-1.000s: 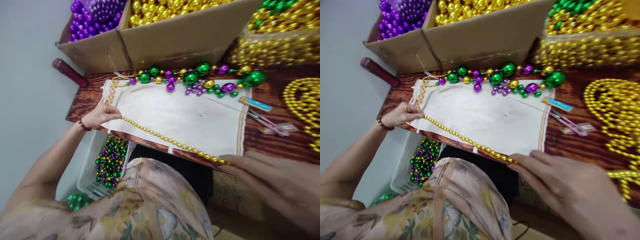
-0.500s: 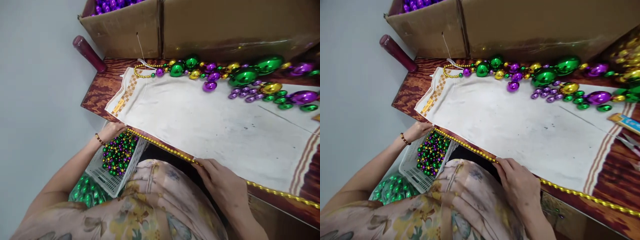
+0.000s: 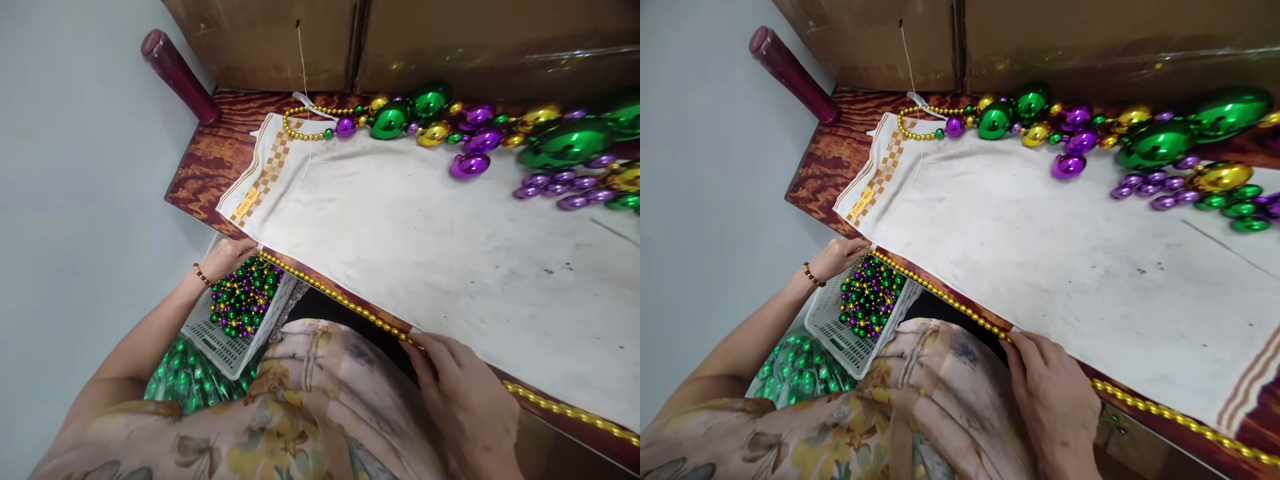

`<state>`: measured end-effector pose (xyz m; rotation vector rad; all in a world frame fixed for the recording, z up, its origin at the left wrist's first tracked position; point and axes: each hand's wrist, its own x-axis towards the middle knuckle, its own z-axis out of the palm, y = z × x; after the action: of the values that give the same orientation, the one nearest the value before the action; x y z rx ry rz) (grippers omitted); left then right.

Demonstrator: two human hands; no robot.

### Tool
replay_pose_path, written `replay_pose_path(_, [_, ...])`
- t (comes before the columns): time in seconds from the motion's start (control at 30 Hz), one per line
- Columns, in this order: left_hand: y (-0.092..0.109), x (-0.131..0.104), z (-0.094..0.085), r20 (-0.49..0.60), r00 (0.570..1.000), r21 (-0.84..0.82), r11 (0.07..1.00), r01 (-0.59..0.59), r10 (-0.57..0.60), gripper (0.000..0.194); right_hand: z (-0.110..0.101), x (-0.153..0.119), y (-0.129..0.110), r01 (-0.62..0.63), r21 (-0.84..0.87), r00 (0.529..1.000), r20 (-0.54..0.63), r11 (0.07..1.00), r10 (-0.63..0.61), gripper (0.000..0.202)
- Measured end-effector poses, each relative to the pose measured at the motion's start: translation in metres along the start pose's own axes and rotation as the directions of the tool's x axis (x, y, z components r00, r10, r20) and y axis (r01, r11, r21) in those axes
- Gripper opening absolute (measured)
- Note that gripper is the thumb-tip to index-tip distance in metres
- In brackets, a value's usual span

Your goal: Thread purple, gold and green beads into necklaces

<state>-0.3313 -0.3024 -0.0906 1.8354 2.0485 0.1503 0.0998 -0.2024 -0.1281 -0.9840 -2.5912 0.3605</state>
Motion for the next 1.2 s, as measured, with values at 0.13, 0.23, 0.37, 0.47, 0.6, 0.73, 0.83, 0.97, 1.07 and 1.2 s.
replay_pose_path(0.13, [0.0, 0.001, 0.0, 0.007, 1.0, -0.007, 1.0, 0.009, -0.009, 0.034, -0.001, -0.006, 0.007, -0.029, 0.037, 0.999, 0.015, 0.999, 0.029, 0.024])
replay_pose_path(0.23, [0.0, 0.001, -0.001, 0.026, 1.0, -0.007, 1.0, 0.011, -0.011, 0.033, -0.001, -0.011, 0.012, -0.086, 0.115, 0.996, 0.017, 0.99, 0.085, 0.024])
replay_pose_path(0.37, [0.005, -0.004, -0.006, 0.003, 0.999, 0.023, 0.999, 0.035, -0.035, 0.032, -0.007, -0.015, 0.011, -0.187, 0.201, 0.98, 0.098, 0.962, 0.171, 0.022])
replay_pose_path(0.47, [0.006, -0.006, -0.01, 0.033, 0.994, 0.052, 0.993, 0.104, -0.106, 0.027, -0.009, -0.015, 0.01, -0.275, 0.228, 0.958, 0.149, 0.934, 0.246, 0.024])
replay_pose_path(0.6, [0.008, -0.005, -0.013, 0.041, 0.986, 0.074, 0.985, 0.157, -0.161, 0.021, -0.008, -0.015, 0.007, -0.303, 0.219, 0.949, 0.161, 0.927, 0.272, 0.025])
replay_pose_path(0.73, [0.01, -0.006, -0.013, 0.022, 0.984, 0.097, 0.98, 0.175, -0.178, 0.018, -0.006, -0.011, 0.001, -0.295, 0.181, 0.95, 0.158, 0.938, 0.269, 0.026])
replay_pose_path(0.83, [0.006, -0.006, -0.011, 0.013, 0.985, 0.116, 0.979, 0.169, -0.172, 0.02, -0.004, -0.008, -0.001, -0.301, 0.129, 0.945, 0.169, 0.945, 0.278, 0.027])
replay_pose_path(0.97, [0.003, -0.008, -0.01, 0.016, 0.987, 0.12, 0.98, 0.159, -0.162, 0.023, -0.004, -0.006, -0.003, -0.304, 0.128, 0.946, 0.16, 0.944, 0.283, 0.026])
replay_pose_path(1.07, [0.004, -0.009, -0.011, -0.002, 0.988, 0.116, 0.981, 0.155, -0.155, 0.022, -0.005, -0.004, -0.004, -0.318, 0.14, 0.942, 0.162, 0.938, 0.295, 0.022])
replay_pose_path(1.2, [0.001, -0.008, -0.007, -0.042, 0.996, 0.153, 0.984, 0.089, -0.083, 0.03, -0.004, -0.002, -0.006, -0.362, 0.142, 0.924, 0.187, 0.921, 0.335, 0.019])
